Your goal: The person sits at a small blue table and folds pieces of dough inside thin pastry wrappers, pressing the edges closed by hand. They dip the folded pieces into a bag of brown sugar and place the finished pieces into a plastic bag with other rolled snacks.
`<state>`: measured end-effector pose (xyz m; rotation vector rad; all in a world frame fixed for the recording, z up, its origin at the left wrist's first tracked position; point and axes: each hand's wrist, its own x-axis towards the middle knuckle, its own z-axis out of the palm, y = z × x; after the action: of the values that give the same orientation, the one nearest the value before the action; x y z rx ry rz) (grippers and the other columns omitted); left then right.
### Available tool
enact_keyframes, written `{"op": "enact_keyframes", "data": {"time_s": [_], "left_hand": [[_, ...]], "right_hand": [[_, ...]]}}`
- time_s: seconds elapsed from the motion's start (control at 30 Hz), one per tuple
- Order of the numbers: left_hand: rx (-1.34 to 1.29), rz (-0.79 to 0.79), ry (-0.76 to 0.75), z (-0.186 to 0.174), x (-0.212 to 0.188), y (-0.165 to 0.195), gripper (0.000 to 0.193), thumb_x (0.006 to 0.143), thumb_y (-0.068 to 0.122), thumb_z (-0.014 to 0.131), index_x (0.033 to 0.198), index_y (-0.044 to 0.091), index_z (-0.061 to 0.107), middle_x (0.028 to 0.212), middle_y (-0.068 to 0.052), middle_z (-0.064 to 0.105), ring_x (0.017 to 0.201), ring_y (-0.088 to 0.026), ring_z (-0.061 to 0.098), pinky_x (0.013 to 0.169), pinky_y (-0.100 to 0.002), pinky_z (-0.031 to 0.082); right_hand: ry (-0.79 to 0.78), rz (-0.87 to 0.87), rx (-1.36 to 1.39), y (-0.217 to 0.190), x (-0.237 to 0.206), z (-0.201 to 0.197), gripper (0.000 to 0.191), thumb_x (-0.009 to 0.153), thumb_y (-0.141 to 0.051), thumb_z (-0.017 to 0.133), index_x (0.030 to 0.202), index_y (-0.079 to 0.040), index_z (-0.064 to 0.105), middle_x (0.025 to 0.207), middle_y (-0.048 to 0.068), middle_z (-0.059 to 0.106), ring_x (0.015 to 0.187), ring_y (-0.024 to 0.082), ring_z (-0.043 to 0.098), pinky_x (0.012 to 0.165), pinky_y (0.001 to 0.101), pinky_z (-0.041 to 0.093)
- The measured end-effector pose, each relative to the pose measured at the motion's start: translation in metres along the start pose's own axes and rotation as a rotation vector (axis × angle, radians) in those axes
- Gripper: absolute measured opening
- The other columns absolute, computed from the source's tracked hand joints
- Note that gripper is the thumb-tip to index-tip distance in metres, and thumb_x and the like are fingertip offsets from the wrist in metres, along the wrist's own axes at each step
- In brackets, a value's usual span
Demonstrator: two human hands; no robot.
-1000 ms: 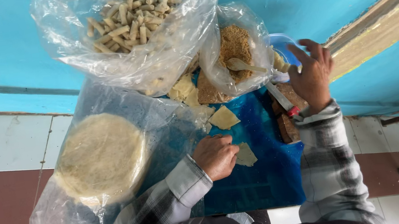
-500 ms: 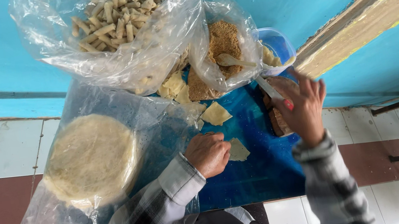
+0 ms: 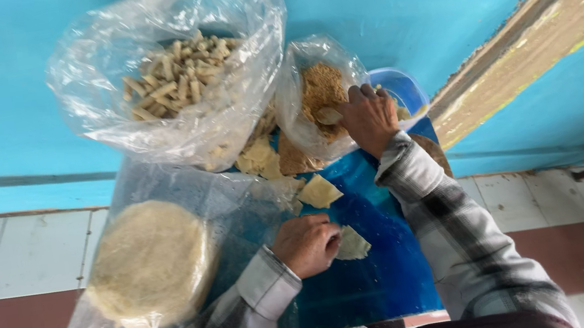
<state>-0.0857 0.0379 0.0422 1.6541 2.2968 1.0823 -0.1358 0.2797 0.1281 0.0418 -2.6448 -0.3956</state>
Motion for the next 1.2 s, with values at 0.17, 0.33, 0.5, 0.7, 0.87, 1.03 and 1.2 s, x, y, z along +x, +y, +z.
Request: {"op": "enact_keyframes", "data": {"time_s": [0.17, 0.33, 0.5, 0.7, 0.87, 1.03, 1.2], "left_hand": [[-0.022, 0.005, 0.037, -0.007, -0.003, 0.000, 0.008, 0.086, 0.015, 0.073, 0.081, 0.009, 0.074, 0.081, -0.007, 0.068, 0.073, -0.027, 0.069, 0.065, -0.044, 0.057], [-0.020, 0.012, 0.031, -0.001, -0.004, -0.004, 0.006, 0.086, 0.014, 0.073, 0.083, 0.009, 0.074, 0.082, -0.007, 0.069, 0.073, -0.026, 0.070, 0.066, -0.043, 0.057], [0.000, -0.026, 0.034, -0.004, -0.002, -0.004, 0.007, 0.086, 0.015, 0.073, 0.082, 0.009, 0.073, 0.082, -0.006, 0.070, 0.072, -0.027, 0.071, 0.066, -0.043, 0.058], [0.006, -0.060, 0.010, -0.002, -0.001, 0.002, 0.007, 0.087, 0.015, 0.071, 0.082, 0.010, 0.073, 0.081, -0.006, 0.070, 0.071, -0.027, 0.070, 0.064, -0.043, 0.057], [0.007, -0.051, 0.033, -0.003, 0.001, 0.008, 0.007, 0.087, 0.014, 0.071, 0.081, 0.010, 0.072, 0.080, -0.006, 0.069, 0.072, -0.027, 0.070, 0.065, -0.043, 0.057], [0.006, -0.054, 0.034, -0.006, 0.004, 0.008, 0.008, 0.088, 0.015, 0.070, 0.083, 0.010, 0.072, 0.080, -0.006, 0.069, 0.072, -0.027, 0.070, 0.065, -0.043, 0.056], [-0.008, -0.082, 0.057, -0.008, 0.005, 0.006, 0.008, 0.090, 0.017, 0.070, 0.087, 0.011, 0.073, 0.081, -0.005, 0.069, 0.072, -0.027, 0.070, 0.065, -0.042, 0.056]], "right_hand": [[0.005, 0.047, 0.015, -0.008, 0.006, 0.002, 0.005, 0.090, -0.016, 0.067, 0.092, -0.011, 0.070, 0.092, 0.008, 0.069, 0.095, 0.029, 0.068, 0.084, 0.0457, 0.050], [-0.020, 0.064, 0.052, -0.017, 0.012, 0.000, 0.014, 0.088, -0.010, 0.064, 0.102, -0.012, 0.068, 0.094, 0.009, 0.072, 0.086, 0.029, 0.070, 0.075, 0.0466, 0.053], [-0.057, 0.220, 0.454, -0.008, 0.014, -0.015, 0.011, 0.098, -0.019, 0.067, 0.099, -0.011, 0.073, 0.092, 0.010, 0.075, 0.067, 0.029, 0.071, 0.060, 0.0426, 0.055], [0.048, 0.364, 0.654, 0.012, -0.010, -0.033, 0.016, 0.095, -0.023, 0.071, 0.099, -0.009, 0.077, 0.082, 0.013, 0.073, 0.069, 0.028, 0.071, 0.061, 0.0404, 0.054], [-0.016, 0.357, 0.449, 0.004, -0.004, -0.034, 0.016, 0.099, -0.023, 0.067, 0.097, -0.009, 0.075, 0.084, 0.010, 0.073, 0.061, 0.026, 0.068, 0.054, 0.0389, 0.053], [-0.054, 0.232, 0.344, -0.008, 0.006, -0.027, 0.018, 0.102, -0.019, 0.063, 0.090, -0.010, 0.073, 0.084, 0.007, 0.074, 0.060, 0.024, 0.068, 0.057, 0.0388, 0.054], [0.103, 0.366, 0.483, 0.018, -0.014, -0.022, 0.017, 0.099, -0.024, 0.069, 0.098, -0.009, 0.078, 0.082, 0.012, 0.075, 0.071, 0.030, 0.071, 0.062, 0.0406, 0.053]]}}
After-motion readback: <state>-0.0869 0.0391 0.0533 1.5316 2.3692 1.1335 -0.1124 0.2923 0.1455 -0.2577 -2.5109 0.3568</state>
